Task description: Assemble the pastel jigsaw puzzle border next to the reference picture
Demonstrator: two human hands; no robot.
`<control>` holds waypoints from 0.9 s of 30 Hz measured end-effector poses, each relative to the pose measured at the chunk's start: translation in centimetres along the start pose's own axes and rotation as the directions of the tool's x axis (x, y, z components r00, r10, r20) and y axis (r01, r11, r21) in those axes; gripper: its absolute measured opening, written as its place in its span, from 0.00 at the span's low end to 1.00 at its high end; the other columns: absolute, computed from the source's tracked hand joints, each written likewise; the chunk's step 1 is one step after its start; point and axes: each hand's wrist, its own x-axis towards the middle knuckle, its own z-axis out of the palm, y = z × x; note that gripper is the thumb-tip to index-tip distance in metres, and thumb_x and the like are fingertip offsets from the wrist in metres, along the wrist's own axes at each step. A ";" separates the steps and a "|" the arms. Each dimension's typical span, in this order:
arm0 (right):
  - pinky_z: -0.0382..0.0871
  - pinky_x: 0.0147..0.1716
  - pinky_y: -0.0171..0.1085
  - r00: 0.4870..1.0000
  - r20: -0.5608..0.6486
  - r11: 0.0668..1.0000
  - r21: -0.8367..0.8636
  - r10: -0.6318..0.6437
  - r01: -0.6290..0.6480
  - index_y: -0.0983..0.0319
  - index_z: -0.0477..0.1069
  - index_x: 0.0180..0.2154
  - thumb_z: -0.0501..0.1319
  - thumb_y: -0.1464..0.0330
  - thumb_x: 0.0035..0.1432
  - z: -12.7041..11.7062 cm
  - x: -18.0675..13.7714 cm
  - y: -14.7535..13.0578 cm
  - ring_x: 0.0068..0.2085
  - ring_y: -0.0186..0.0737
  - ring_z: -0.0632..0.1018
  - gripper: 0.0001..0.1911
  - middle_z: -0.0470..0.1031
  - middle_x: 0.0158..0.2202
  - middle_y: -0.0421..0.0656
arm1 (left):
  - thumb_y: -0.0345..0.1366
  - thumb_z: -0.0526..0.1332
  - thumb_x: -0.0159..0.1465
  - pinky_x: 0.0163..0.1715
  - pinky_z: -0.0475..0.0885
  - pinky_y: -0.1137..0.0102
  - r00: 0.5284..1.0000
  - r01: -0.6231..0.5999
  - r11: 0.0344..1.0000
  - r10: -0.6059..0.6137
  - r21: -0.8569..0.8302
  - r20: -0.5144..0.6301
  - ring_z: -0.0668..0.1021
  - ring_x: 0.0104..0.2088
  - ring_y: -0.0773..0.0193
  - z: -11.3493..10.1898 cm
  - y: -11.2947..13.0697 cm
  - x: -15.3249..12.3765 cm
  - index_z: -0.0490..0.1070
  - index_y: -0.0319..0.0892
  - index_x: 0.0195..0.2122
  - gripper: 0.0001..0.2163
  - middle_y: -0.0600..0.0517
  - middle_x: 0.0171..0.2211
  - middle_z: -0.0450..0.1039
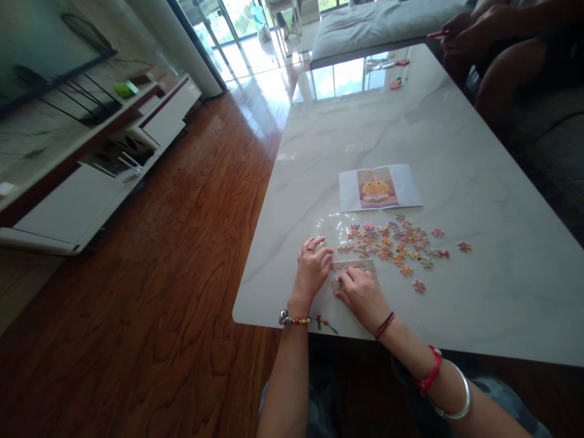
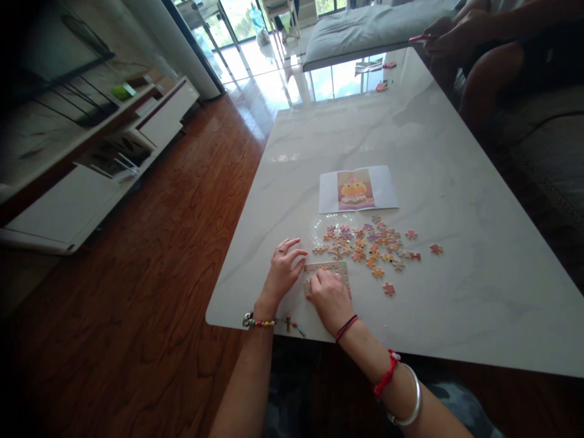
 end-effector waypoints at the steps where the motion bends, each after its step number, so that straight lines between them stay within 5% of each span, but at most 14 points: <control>1: 0.54 0.34 0.38 1.000 -0.003 1.000 0.000 0.011 -0.011 0.62 0.66 0.31 0.60 0.66 0.50 -0.1 0.0 0.0 0.35 0.41 0.68 0.07 0.68 0.31 0.45 | 0.29 0.56 0.56 0.52 0.60 0.56 1.000 -0.004 1.000 0.004 0.000 0.007 0.61 0.54 0.57 0.0 0.1 0.0 0.71 0.45 0.33 0.06 0.50 0.49 0.64; 20: 0.55 0.37 0.38 1.000 -0.015 0.998 0.061 0.015 -0.014 0.63 0.67 0.31 0.62 0.66 0.48 0.2 0.2 0.3 0.38 0.42 0.69 0.09 0.69 0.33 0.45 | 0.33 0.54 0.59 0.52 0.58 0.55 0.998 -0.019 1.000 0.017 0.023 0.064 0.58 0.56 0.56 -0.2 -0.9 -0.4 0.70 0.45 0.32 0.05 0.51 0.52 0.62; 27: 0.59 0.36 0.38 0.987 -0.139 0.974 0.220 0.077 -0.045 0.62 0.67 0.34 0.58 0.63 0.52 -0.5 0.7 2.4 0.36 0.41 0.70 0.10 0.70 0.32 0.44 | 0.33 0.53 0.60 0.52 0.59 0.57 1.000 0.003 1.000 -0.003 0.026 -0.004 0.61 0.55 0.57 -0.2 -0.8 0.1 0.70 0.44 0.34 0.06 0.49 0.50 0.64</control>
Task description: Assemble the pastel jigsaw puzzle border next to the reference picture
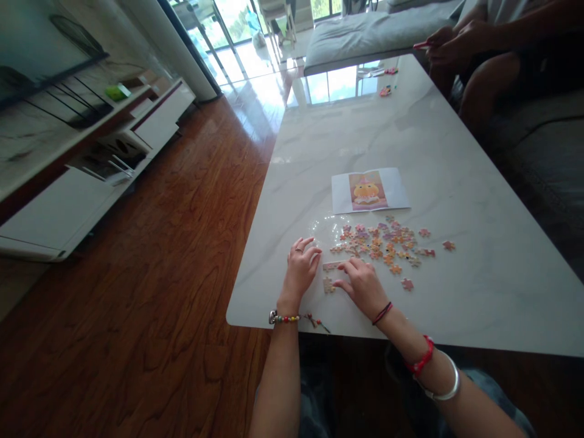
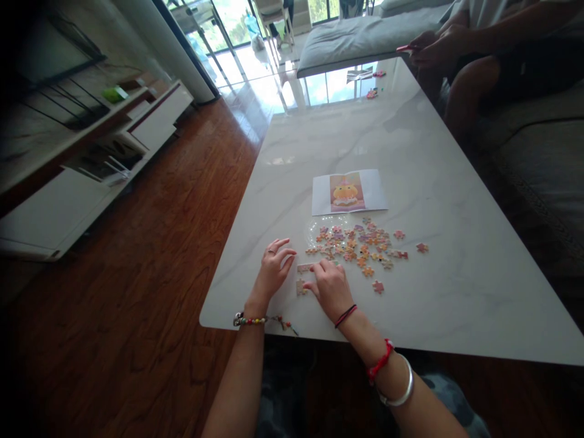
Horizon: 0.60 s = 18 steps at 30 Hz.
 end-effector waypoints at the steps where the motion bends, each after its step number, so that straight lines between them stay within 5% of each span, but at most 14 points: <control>1: 0.59 0.36 0.38 0.999 -0.044 0.999 0.027 0.028 -0.027 0.62 0.67 0.34 0.58 0.63 0.52 -0.5 0.3 1.0 0.35 0.40 0.70 0.10 0.70 0.31 0.44 | 0.33 0.53 0.60 0.53 0.59 0.57 1.000 0.000 1.000 0.000 -0.003 -0.016 0.61 0.54 0.57 0.1 0.0 0.1 0.70 0.44 0.35 0.07 0.48 0.50 0.64; 8: 0.62 0.31 0.36 0.911 -0.337 0.971 0.116 0.237 -0.210 0.64 0.69 0.30 0.57 0.60 0.51 -4.7 1.5 8.7 0.27 0.36 0.68 0.13 0.68 0.28 0.43 | 0.31 0.54 0.59 0.53 0.58 0.56 0.999 -0.034 0.999 0.034 -0.038 -0.017 0.60 0.55 0.57 0.0 0.5 0.5 0.69 0.44 0.36 0.07 0.49 0.50 0.63; 14: 0.62 0.30 0.36 0.892 -0.358 0.961 0.121 0.277 -0.250 0.64 0.70 0.27 0.56 0.58 0.51 -5.3 0.8 11.5 0.26 0.35 0.67 0.15 0.68 0.26 0.43 | 0.36 0.60 0.54 0.53 0.55 0.50 0.969 -0.069 0.993 0.089 -0.094 0.231 0.50 0.59 0.51 -1.5 0.0 -0.2 0.70 0.48 0.36 0.07 0.51 0.58 0.51; 18: 0.62 0.30 0.36 0.863 -0.384 0.944 0.109 0.328 -0.310 0.63 0.70 0.26 0.55 0.58 0.51 -5.7 0.5 12.9 0.25 0.35 0.67 0.15 0.69 0.25 0.43 | 0.36 0.61 0.53 0.53 0.53 0.49 0.964 -0.062 0.994 0.083 -0.090 0.254 0.48 0.60 0.50 -1.6 -0.1 -0.2 0.71 0.47 0.33 0.06 0.51 0.59 0.48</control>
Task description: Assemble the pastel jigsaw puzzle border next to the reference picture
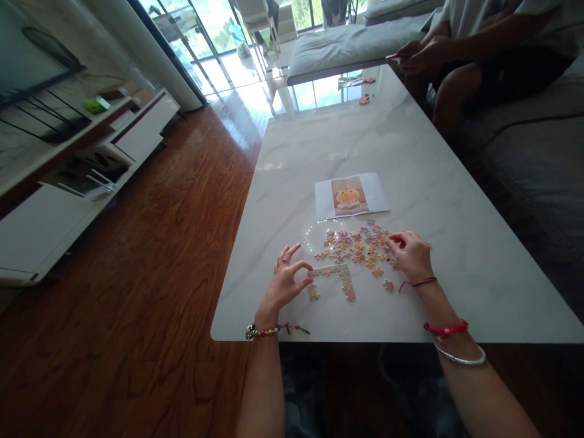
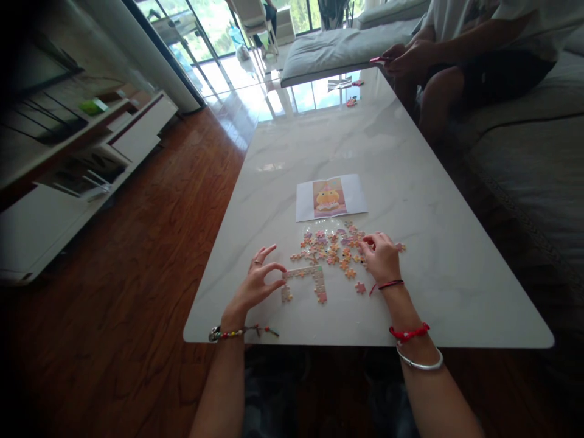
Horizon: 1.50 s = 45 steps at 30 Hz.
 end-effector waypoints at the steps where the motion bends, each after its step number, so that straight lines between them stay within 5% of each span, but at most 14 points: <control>1: 0.62 0.30 0.36 1.000 -0.016 1.000 -0.009 0.020 -0.020 0.63 0.70 0.26 0.55 0.58 0.51 -0.2 0.1 0.3 0.25 0.35 0.67 0.15 0.69 0.25 0.43 | 0.36 0.61 0.54 0.54 0.53 0.50 1.000 0.001 1.000 -0.001 0.003 -0.026 0.49 0.60 0.51 0.1 0.1 0.2 0.70 0.47 0.33 0.05 0.50 0.58 0.50; 8: 0.63 0.30 0.35 0.999 -0.004 0.999 -0.005 0.053 -0.053 0.63 0.71 0.28 0.56 0.60 0.50 -1.5 1.1 1.5 0.26 0.34 0.69 0.13 0.70 0.26 0.43 | 0.35 0.56 0.58 0.53 0.57 0.53 0.960 -0.032 0.997 0.048 0.064 -0.274 0.57 0.57 0.54 2.1 1.5 2.3 0.70 0.44 0.35 0.06 0.47 0.52 0.60; 15: 0.63 0.28 0.34 0.997 0.076 0.999 -0.026 0.021 -0.019 0.62 0.72 0.27 0.57 0.63 0.50 -3.1 1.6 2.5 0.25 0.33 0.69 0.10 0.71 0.27 0.42 | 0.35 0.54 0.60 0.52 0.59 0.54 0.929 -0.074 0.991 0.109 0.112 -0.354 0.57 0.57 0.54 3.7 2.9 3.6 0.68 0.45 0.41 0.09 0.46 0.51 0.61; 24: 0.63 0.29 0.34 0.994 0.090 0.994 -0.088 0.067 -0.059 0.62 0.71 0.26 0.58 0.65 0.48 -4.6 2.1 4.1 0.27 0.34 0.70 0.08 0.70 0.26 0.41 | 0.36 0.54 0.60 0.52 0.59 0.54 0.906 -0.064 0.993 0.099 0.097 -0.412 0.59 0.56 0.54 4.5 3.0 4.2 0.66 0.45 0.43 0.10 0.46 0.49 0.62; 38: 0.64 0.34 0.36 0.978 0.196 0.987 -0.157 0.068 -0.037 0.59 0.70 0.40 0.57 0.68 0.49 -2.5 2.1 5.1 0.31 0.36 0.70 0.14 0.67 0.31 0.42 | 0.36 0.54 0.60 0.53 0.59 0.55 0.906 -0.059 0.996 0.081 0.065 -0.416 0.59 0.56 0.54 4.8 3.1 4.7 0.67 0.44 0.43 0.11 0.46 0.49 0.62; 45: 0.64 0.33 0.36 0.980 0.180 0.985 -0.163 0.088 -0.059 0.59 0.72 0.31 0.57 0.69 0.48 -2.2 2.1 4.9 0.29 0.34 0.69 0.06 0.65 0.32 0.41 | 0.36 0.53 0.60 0.52 0.60 0.54 0.900 -0.057 0.996 0.082 0.071 -0.428 0.60 0.56 0.54 4.6 2.8 4.6 0.66 0.44 0.43 0.11 0.46 0.49 0.62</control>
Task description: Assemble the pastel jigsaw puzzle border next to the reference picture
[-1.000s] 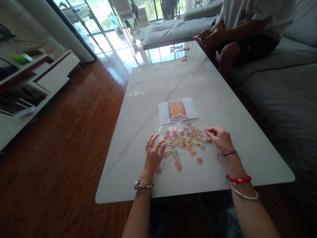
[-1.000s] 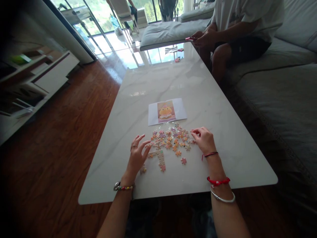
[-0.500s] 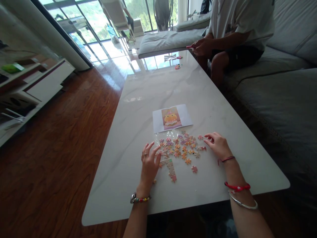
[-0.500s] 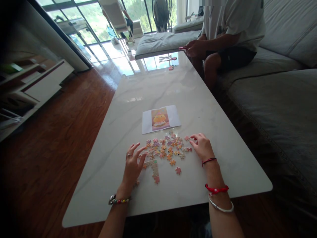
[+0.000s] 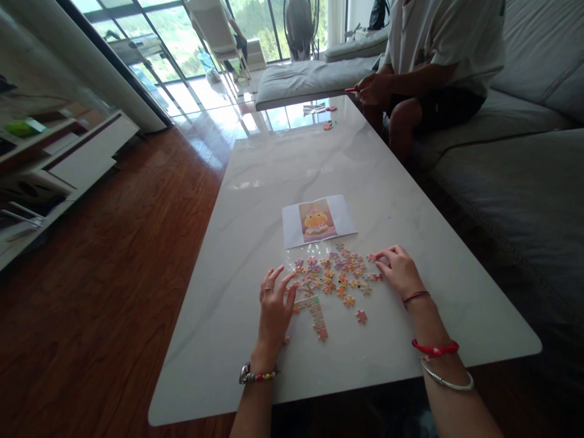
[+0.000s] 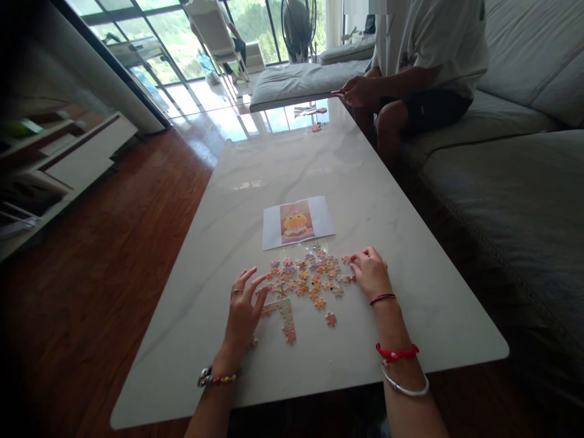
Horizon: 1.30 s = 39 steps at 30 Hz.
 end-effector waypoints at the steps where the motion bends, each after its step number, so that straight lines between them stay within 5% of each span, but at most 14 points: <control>1: 0.64 0.33 0.36 1.000 -0.006 1.000 0.001 0.002 -0.002 0.60 0.72 0.29 0.57 0.69 0.48 0.0 0.0 -0.1 0.28 0.34 0.69 0.06 0.65 0.31 0.41 | 0.36 0.53 0.60 0.52 0.60 0.54 1.000 0.001 1.000 -0.001 -0.001 -0.004 0.60 0.55 0.54 0.0 -0.1 0.0 0.66 0.44 0.44 0.11 0.46 0.49 0.62; 7: 0.64 0.33 0.37 1.000 -0.016 1.000 -0.003 -0.011 0.011 0.59 0.72 0.34 0.58 0.68 0.48 -0.1 -0.1 -0.7 0.31 0.36 0.70 0.09 0.65 0.32 0.42 | 0.35 0.54 0.60 0.52 0.60 0.53 1.000 0.010 1.000 -0.010 -0.007 -0.017 0.60 0.55 0.53 -0.2 -0.3 0.0 0.65 0.45 0.43 0.11 0.46 0.49 0.62; 22: 0.63 0.36 0.38 1.000 -0.018 0.999 -0.048 0.012 -0.013 0.60 0.70 0.27 0.56 0.69 0.50 0.1 0.1 -0.8 0.34 0.39 0.71 0.05 0.67 0.31 0.43 | 0.36 0.53 0.60 0.52 0.60 0.53 0.999 0.024 1.000 -0.023 0.004 -0.043 0.61 0.54 0.53 -0.6 -0.8 0.1 0.66 0.44 0.41 0.10 0.46 0.48 0.63; 39: 0.64 0.35 0.39 0.967 -0.249 0.999 0.015 0.052 -0.050 0.63 0.72 0.34 0.53 0.72 0.49 -0.7 0.1 -0.6 0.30 0.39 0.69 0.11 0.68 0.31 0.46 | 0.35 0.53 0.60 0.52 0.59 0.53 0.996 0.084 0.996 -0.083 0.016 -0.034 0.62 0.54 0.53 -0.9 -1.1 0.0 0.66 0.44 0.41 0.09 0.46 0.47 0.63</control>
